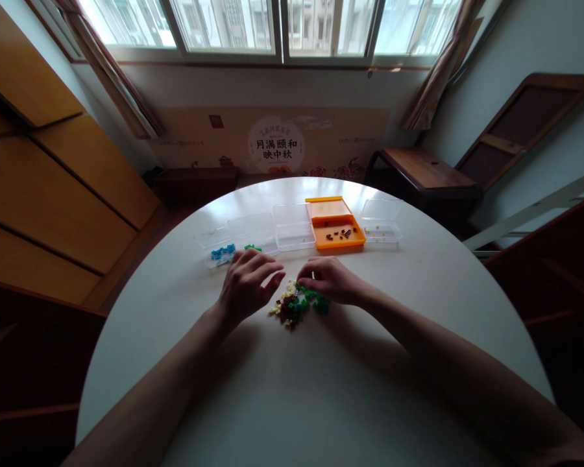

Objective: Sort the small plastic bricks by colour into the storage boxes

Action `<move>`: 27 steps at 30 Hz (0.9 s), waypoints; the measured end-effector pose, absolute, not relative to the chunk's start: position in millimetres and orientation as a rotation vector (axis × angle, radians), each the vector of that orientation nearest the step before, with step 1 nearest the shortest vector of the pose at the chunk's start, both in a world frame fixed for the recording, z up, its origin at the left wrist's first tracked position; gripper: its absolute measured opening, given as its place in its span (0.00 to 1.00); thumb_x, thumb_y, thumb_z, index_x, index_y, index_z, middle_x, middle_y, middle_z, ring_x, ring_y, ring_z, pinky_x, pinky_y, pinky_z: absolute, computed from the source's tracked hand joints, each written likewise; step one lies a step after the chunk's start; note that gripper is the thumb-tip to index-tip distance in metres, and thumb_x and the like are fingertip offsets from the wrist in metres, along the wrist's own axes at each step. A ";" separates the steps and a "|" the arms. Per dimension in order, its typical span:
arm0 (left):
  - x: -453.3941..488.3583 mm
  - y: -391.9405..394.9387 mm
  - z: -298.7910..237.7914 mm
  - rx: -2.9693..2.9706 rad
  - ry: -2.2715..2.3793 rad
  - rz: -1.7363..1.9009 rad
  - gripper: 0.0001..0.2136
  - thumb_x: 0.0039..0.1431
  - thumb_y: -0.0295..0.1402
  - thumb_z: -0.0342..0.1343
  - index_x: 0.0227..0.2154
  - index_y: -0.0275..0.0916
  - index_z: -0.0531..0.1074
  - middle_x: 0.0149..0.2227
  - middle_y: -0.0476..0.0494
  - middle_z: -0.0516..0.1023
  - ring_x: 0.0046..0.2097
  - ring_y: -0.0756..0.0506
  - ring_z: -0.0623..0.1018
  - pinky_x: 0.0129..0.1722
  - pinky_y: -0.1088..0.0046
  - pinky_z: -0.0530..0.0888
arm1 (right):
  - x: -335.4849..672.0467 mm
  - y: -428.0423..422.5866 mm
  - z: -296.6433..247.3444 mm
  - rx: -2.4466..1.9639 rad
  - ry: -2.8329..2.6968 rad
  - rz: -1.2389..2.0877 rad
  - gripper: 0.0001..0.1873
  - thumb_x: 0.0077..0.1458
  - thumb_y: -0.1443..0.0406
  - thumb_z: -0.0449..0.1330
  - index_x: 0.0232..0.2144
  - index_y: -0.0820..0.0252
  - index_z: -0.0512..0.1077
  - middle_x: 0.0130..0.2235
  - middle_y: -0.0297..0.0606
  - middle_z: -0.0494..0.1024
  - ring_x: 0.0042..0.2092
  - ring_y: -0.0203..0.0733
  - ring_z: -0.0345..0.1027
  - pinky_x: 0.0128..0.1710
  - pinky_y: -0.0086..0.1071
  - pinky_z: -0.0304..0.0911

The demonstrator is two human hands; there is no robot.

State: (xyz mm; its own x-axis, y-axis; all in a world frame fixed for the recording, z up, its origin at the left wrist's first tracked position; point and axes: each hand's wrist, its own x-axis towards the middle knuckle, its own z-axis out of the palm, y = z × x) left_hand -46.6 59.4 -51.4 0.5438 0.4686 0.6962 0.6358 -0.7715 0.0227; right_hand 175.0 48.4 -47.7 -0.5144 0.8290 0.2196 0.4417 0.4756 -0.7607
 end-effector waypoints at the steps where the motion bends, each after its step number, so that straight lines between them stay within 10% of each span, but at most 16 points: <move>1: -45.7 58.2 -50.7 -2.569 -0.895 -1.027 0.04 0.57 0.36 0.59 0.31 0.42 0.74 0.32 0.48 0.78 0.35 0.46 0.72 0.38 0.65 0.65 | 173.6 49.0 -48.1 -1.071 -2.073 0.916 0.06 0.53 0.68 0.60 0.29 0.64 0.77 0.27 0.33 0.73 0.27 0.30 0.61 0.29 0.25 0.56; 18: -41.2 54.3 -50.4 -2.568 -0.811 -1.021 0.01 0.58 0.33 0.58 0.32 0.43 0.74 0.32 0.50 0.79 0.35 0.46 0.72 0.38 0.66 0.64 | 163.5 49.5 -52.0 -1.100 -1.772 1.140 0.10 0.51 0.64 0.60 0.29 0.66 0.78 0.25 0.35 0.76 0.27 0.33 0.64 0.28 0.26 0.58; 27: -63.3 76.2 -59.9 -2.176 -1.339 -1.164 0.05 0.58 0.36 0.59 0.30 0.42 0.76 0.31 0.47 0.79 0.37 0.44 0.72 0.40 0.65 0.65 | 168.3 43.3 -60.3 -1.246 -2.021 0.719 0.07 0.52 0.70 0.61 0.35 0.61 0.78 0.33 0.36 0.76 0.29 0.31 0.63 0.33 0.27 0.59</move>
State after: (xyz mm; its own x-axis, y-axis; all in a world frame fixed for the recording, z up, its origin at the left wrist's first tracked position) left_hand -63.3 76.2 -59.9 0.2235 0.5827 0.7814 0.8548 -0.5024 0.1301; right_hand 168.3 43.3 -60.3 -0.3381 0.9101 0.2395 0.5545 0.3983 -0.7307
